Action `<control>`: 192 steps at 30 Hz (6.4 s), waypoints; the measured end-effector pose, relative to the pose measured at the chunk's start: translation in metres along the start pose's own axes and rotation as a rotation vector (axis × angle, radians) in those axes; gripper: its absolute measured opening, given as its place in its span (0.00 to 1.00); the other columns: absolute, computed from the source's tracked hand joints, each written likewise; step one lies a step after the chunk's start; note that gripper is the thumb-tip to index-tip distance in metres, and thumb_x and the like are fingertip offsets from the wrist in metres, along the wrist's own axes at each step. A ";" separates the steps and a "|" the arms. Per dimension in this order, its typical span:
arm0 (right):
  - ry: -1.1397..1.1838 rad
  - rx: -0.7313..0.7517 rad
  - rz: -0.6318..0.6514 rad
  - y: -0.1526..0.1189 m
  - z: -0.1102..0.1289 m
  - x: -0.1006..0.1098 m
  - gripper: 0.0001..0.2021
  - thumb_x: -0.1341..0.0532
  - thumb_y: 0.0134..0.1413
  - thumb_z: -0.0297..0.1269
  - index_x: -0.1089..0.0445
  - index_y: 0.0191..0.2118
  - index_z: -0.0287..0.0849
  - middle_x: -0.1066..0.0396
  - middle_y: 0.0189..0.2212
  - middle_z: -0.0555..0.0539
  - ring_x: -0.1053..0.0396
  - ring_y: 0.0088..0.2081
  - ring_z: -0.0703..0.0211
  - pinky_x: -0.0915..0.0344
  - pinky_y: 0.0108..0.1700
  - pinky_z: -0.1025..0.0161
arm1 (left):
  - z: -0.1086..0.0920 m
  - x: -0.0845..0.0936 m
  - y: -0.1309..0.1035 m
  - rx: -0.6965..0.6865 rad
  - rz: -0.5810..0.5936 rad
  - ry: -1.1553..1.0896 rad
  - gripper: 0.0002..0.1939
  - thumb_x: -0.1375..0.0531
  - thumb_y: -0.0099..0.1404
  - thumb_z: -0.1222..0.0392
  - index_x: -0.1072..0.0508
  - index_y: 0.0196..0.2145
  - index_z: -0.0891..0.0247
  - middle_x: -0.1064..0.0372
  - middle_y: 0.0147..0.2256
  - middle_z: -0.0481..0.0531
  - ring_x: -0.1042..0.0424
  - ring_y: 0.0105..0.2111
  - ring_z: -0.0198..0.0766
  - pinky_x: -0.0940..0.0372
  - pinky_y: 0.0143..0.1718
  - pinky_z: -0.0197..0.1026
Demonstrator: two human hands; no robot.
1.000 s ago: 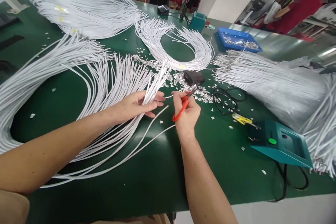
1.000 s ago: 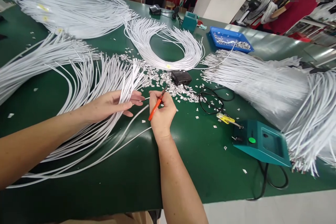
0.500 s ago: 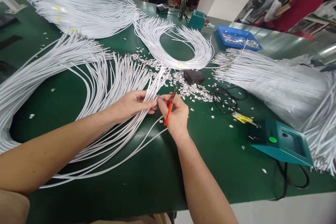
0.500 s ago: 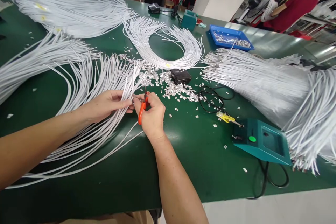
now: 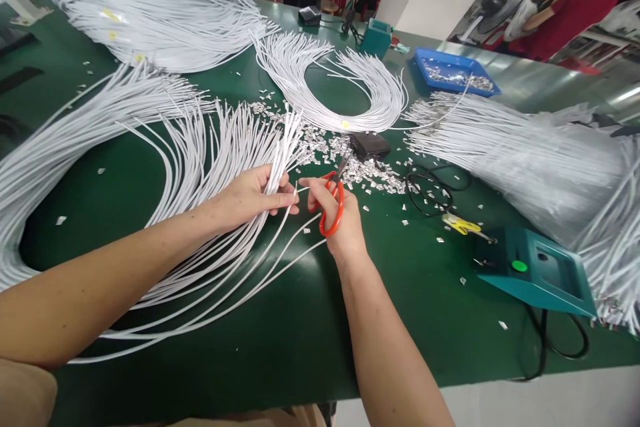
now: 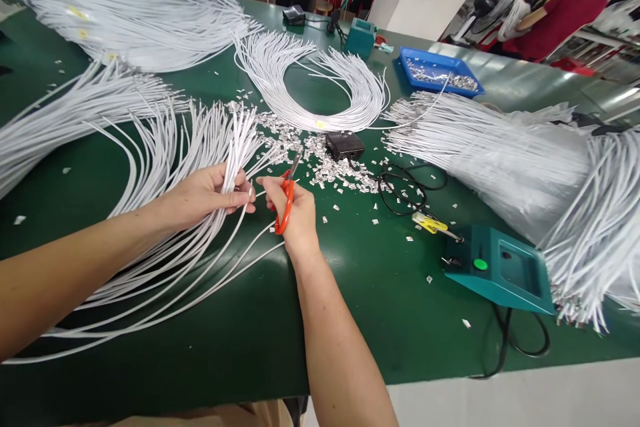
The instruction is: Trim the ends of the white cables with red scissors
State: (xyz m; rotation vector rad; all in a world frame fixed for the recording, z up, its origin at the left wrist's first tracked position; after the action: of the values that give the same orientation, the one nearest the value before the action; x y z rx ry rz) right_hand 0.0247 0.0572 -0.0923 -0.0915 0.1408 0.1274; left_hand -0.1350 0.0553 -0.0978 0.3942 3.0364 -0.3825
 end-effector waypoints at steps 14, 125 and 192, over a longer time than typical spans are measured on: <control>-0.711 0.105 0.019 0.006 -0.009 0.009 0.08 0.37 0.49 0.41 0.27 0.30 0.42 0.31 0.28 0.51 0.38 0.28 0.63 0.42 0.32 0.64 | -0.004 0.011 0.002 -0.084 -0.112 0.150 0.15 0.30 0.52 0.56 0.30 0.33 0.63 0.25 0.33 0.48 0.24 0.34 0.39 0.31 0.40 0.44; -0.113 -0.115 0.004 -0.003 -0.015 -0.010 0.13 0.31 0.41 0.45 0.29 0.22 0.40 0.37 0.17 0.54 0.42 0.22 0.66 0.43 0.28 0.65 | 0.000 0.006 0.005 -0.113 -0.114 -0.088 0.15 0.31 0.54 0.54 0.28 0.35 0.64 0.27 0.42 0.53 0.27 0.44 0.41 0.34 0.47 0.44; -0.781 0.034 0.059 0.005 -0.007 0.013 0.13 0.36 0.49 0.47 0.31 0.25 0.42 0.32 0.24 0.51 0.40 0.26 0.63 0.45 0.30 0.64 | -0.003 0.007 0.002 -0.120 -0.179 0.193 0.14 0.33 0.56 0.55 0.33 0.33 0.63 0.24 0.34 0.50 0.23 0.34 0.41 0.31 0.41 0.45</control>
State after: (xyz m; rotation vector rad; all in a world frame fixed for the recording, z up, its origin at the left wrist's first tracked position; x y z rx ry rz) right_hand 0.0363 0.0626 -0.1017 0.0009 -0.6337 0.2109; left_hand -0.1418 0.0593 -0.0960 0.1610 3.2739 -0.1785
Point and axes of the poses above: each hand's wrist, its own y-axis towards the middle knuckle, its own x-axis out of the back of the hand, z = x × y, the point moved 3 cm from there along y, towards the middle knuckle
